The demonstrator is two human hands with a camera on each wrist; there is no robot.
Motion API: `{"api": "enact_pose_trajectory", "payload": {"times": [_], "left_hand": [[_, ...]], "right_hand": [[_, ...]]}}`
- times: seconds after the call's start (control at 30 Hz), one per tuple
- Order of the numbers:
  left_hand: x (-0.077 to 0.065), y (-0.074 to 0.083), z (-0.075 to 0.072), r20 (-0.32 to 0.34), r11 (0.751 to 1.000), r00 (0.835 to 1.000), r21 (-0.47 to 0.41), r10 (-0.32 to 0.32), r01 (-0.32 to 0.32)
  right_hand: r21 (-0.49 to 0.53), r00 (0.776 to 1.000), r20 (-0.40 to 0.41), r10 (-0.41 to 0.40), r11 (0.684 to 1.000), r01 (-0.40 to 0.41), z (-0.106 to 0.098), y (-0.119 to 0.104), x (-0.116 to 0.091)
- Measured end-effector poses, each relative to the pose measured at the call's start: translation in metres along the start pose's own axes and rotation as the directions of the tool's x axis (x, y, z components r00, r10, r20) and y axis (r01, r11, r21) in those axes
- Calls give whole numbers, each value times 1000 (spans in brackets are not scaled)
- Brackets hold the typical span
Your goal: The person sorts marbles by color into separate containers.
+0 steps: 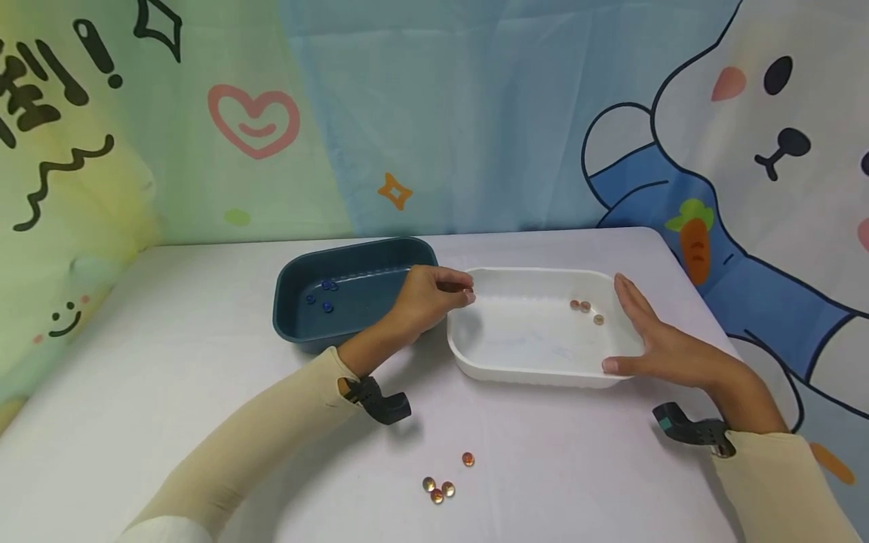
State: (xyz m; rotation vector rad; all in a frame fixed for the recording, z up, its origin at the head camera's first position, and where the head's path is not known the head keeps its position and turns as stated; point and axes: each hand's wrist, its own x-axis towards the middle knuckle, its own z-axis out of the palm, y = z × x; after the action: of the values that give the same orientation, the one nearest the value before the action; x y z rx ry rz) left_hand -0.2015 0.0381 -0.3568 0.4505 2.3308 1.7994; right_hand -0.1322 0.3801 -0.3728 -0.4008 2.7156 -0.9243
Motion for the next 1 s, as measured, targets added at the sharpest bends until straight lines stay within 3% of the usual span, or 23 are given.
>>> {"api": "enact_pose_trajectory", "payload": {"times": [0.3,0.57,0.83,1.0], "left_hand": [[0,0,1,-16,1000,1000,18,11,-11],[-4,1,3,-9,1000,1000,-16,1,-1],[-15,7,1,87,1000,996,-16,11,-9],[-28,8,-1,148,997,986,-18,82,-80]], "right_hand": [[11,1000,-1,-11,1000,11,-1,0,0],[21,1000,0,-9,1000,9,0,2,0],[39,1000,2,-3,999,3,-1,2,-1],[52,1000,5,-3,999,3,-2,0,-2]]}}
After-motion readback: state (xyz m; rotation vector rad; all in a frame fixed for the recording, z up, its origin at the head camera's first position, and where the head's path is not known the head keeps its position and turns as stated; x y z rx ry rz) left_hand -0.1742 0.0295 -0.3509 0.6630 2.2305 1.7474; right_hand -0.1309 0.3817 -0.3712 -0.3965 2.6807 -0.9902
